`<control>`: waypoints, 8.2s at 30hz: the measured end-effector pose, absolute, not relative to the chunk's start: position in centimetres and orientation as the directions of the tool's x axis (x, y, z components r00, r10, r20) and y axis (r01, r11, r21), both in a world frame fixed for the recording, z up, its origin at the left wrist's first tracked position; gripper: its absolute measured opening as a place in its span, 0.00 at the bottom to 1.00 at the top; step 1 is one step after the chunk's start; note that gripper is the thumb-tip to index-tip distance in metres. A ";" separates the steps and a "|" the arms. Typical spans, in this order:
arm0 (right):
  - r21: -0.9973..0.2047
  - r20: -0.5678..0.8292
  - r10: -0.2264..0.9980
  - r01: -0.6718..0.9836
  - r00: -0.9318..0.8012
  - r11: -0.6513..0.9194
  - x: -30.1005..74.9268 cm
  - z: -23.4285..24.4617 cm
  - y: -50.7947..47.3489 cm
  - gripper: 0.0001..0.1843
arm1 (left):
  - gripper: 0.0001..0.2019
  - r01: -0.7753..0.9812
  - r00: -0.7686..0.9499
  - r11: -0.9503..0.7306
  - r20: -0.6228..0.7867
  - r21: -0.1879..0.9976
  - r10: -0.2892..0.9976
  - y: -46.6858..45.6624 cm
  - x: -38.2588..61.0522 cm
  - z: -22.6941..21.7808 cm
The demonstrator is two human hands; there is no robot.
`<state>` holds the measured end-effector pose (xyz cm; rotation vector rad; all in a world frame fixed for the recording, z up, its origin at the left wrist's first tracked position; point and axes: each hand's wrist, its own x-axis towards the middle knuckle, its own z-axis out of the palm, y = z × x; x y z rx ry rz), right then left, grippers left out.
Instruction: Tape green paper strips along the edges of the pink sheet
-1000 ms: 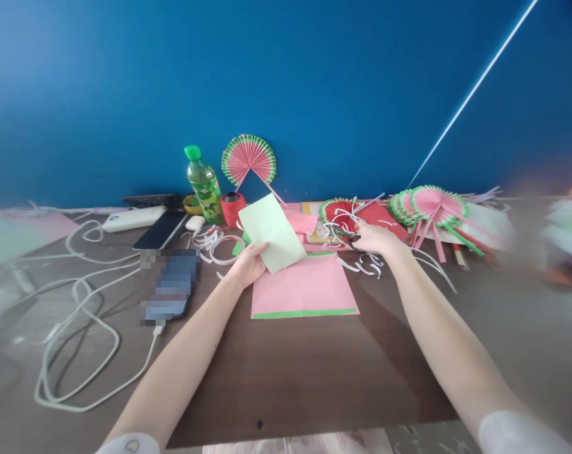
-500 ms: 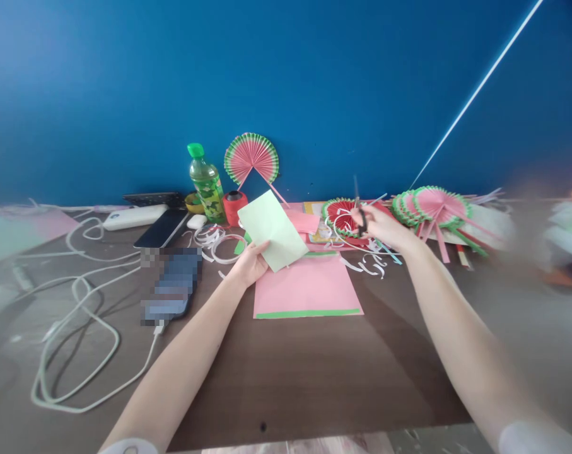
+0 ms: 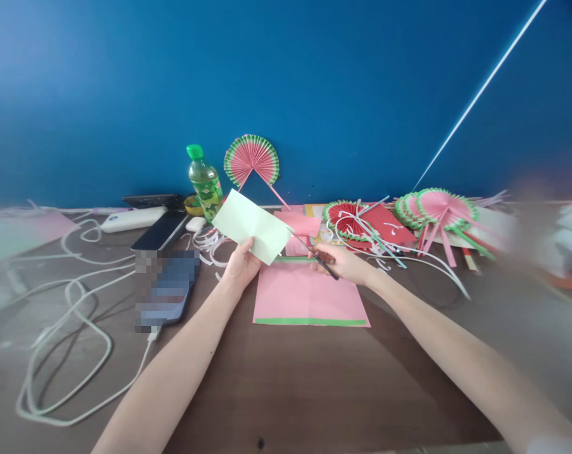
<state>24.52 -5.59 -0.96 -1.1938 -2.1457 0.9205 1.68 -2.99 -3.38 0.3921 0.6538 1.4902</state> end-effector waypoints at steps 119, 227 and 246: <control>-0.927 0.108 0.923 0.297 -0.369 0.228 25.1 -4.7 -4.6 0.23 | 0.15 -0.499 0.367 0.372 -0.198 0.783 0.909 -4.7 3.0 -3.7; -0.896 0.230 0.909 0.288 -0.349 0.337 25.1 -5.7 -4.1 0.16 | 0.07 -0.401 0.356 0.346 -0.204 0.848 0.912 -5.0 3.6 -3.8; -0.925 0.234 0.899 0.199 -0.369 0.323 25.0 -4.9 -4.8 0.18 | 0.09 -0.282 0.495 0.308 -0.138 0.909 0.858 -5.3 3.5 -4.1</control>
